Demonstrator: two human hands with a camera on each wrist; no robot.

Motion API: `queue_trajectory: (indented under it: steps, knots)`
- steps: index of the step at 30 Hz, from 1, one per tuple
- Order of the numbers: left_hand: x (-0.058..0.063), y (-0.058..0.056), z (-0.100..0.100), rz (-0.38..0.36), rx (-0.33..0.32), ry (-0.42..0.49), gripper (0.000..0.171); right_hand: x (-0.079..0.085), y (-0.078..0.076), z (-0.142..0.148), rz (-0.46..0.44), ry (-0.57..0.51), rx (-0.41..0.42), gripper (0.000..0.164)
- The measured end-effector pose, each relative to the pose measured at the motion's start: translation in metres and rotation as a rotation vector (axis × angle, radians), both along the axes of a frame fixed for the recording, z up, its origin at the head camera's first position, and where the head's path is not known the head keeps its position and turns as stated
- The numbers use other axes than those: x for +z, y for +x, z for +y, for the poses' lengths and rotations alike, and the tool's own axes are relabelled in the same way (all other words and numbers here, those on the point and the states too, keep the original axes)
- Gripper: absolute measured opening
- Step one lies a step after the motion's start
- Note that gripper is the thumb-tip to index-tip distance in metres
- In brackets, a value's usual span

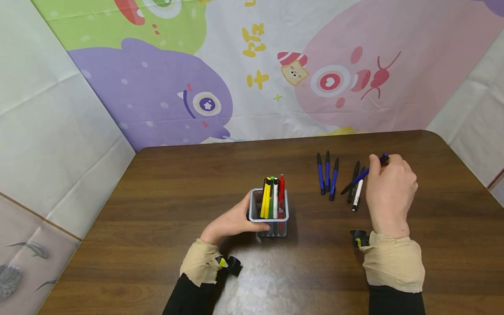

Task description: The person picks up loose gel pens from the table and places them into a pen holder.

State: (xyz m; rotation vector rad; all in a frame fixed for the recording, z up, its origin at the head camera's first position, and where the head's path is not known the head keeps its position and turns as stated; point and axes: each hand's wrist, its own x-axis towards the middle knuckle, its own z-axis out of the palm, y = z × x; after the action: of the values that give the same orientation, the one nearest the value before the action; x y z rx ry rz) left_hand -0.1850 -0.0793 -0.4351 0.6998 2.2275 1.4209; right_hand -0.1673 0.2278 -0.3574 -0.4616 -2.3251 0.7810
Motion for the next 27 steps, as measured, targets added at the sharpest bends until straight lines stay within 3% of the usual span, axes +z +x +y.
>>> queue_trajectory:
  steps: [8, 16, 21, 27]
  knots:
    - [-0.002, -0.002, 0.0, -0.01, -0.007, 0.012, 0.076, 0.003, 0.0, -0.008, 0.055, 0.01, 0.038, 0.042]
    - [-0.003, -0.001, 0.0, -0.02, -0.003, 0.01, 0.077, 0.01, 0.002, -0.022, 0.101, -0.017, 0.106, 0.035]
    - [-0.002, -0.001, 0.0, -0.031, -0.005, 0.012, 0.076, 0.013, 0.003, -0.029, 0.149, -0.068, 0.133, 0.035]
    - [-0.001, 0.0, 0.0, -0.032, -0.009, 0.022, 0.075, 0.016, 0.005, -0.032, 0.126, -0.14, 0.147, 0.034]
